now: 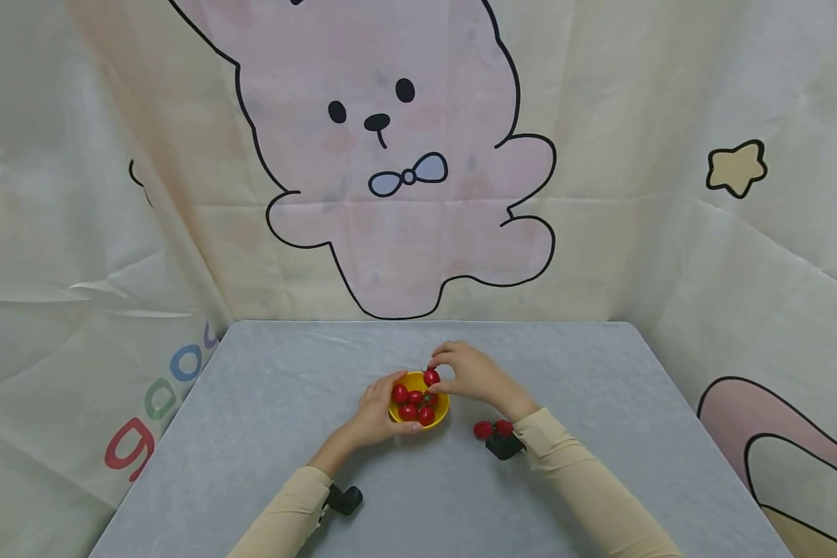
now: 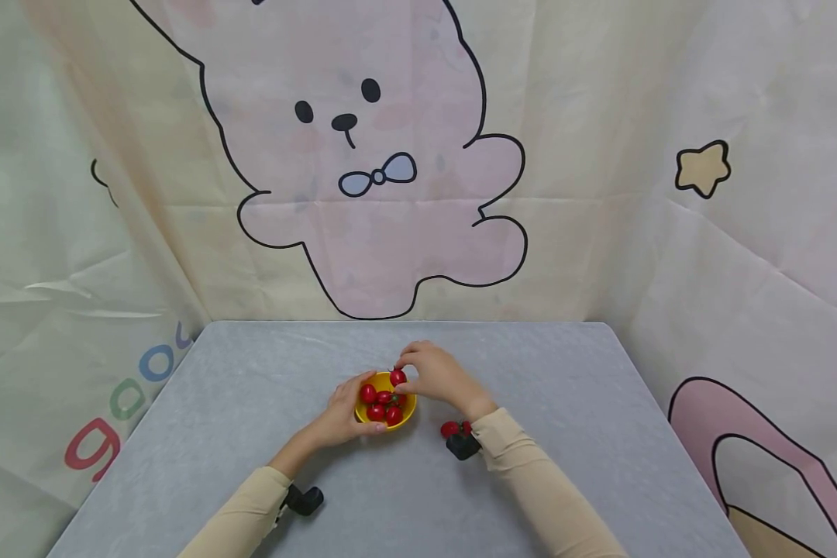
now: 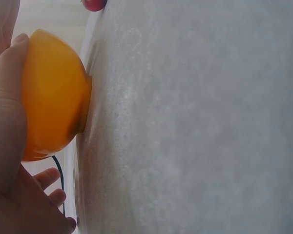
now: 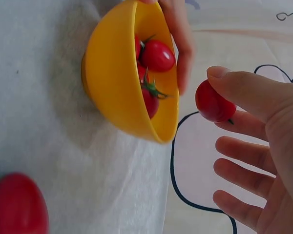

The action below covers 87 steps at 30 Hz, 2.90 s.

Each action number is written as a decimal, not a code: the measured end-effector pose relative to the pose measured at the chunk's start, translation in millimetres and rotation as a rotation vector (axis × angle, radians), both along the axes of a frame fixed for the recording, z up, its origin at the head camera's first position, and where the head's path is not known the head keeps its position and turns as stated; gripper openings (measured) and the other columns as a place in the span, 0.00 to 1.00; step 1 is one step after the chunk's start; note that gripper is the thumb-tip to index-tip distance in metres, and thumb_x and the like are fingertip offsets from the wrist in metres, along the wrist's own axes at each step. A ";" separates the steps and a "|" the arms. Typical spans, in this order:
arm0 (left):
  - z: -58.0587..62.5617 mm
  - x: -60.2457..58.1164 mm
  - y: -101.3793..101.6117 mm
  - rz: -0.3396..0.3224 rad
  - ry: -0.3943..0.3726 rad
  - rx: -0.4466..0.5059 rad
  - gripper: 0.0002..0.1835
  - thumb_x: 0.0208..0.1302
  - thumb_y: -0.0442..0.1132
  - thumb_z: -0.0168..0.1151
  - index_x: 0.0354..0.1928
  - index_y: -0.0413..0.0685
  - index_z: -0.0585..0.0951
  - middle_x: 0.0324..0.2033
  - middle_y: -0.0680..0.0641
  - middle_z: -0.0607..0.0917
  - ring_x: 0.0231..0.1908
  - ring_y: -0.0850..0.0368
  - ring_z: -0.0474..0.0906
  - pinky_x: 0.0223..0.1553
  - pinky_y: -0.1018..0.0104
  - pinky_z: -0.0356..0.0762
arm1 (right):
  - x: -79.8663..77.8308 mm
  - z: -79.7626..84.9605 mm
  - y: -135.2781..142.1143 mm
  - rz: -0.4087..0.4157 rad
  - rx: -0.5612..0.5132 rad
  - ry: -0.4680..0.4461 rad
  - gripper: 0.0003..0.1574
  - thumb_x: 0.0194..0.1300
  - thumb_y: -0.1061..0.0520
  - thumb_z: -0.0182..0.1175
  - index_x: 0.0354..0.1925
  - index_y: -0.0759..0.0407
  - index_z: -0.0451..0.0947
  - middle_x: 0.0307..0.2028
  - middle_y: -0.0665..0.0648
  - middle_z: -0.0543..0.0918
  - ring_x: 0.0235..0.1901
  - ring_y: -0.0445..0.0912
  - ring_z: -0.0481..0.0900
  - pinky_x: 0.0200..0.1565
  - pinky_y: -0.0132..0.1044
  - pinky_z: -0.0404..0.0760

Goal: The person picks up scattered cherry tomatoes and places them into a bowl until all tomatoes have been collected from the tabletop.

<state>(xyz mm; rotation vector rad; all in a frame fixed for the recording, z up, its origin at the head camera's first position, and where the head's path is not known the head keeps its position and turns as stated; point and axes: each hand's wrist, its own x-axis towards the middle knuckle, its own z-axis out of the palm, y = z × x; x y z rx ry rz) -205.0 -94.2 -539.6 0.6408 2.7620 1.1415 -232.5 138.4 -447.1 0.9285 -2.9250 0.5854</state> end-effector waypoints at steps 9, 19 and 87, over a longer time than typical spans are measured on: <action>-2.8 -1.1 -0.4 0.003 -0.013 -0.011 0.56 0.50 0.65 0.72 0.75 0.56 0.54 0.72 0.42 0.64 0.70 0.37 0.56 0.70 0.31 0.52 | 2.5 -7.4 -14.4 0.038 0.020 -0.021 0.25 0.56 0.41 0.73 0.47 0.53 0.85 0.54 0.55 0.82 0.57 0.51 0.76 0.60 0.48 0.79; 0.1 0.6 -0.3 0.000 -0.003 -0.002 0.55 0.50 0.64 0.73 0.75 0.54 0.55 0.70 0.40 0.65 0.69 0.36 0.57 0.69 0.31 0.53 | 4.7 -13.1 -17.8 0.057 0.015 -0.019 0.26 0.56 0.41 0.72 0.48 0.53 0.85 0.54 0.54 0.82 0.56 0.49 0.76 0.60 0.47 0.79; -2.1 -1.7 0.0 0.005 -0.004 0.001 0.59 0.47 0.64 0.74 0.76 0.53 0.54 0.71 0.40 0.65 0.70 0.36 0.56 0.71 0.32 0.50 | 43.3 -47.6 83.5 -0.081 0.016 -0.055 0.23 0.56 0.41 0.72 0.45 0.51 0.85 0.53 0.53 0.81 0.55 0.52 0.77 0.55 0.51 0.80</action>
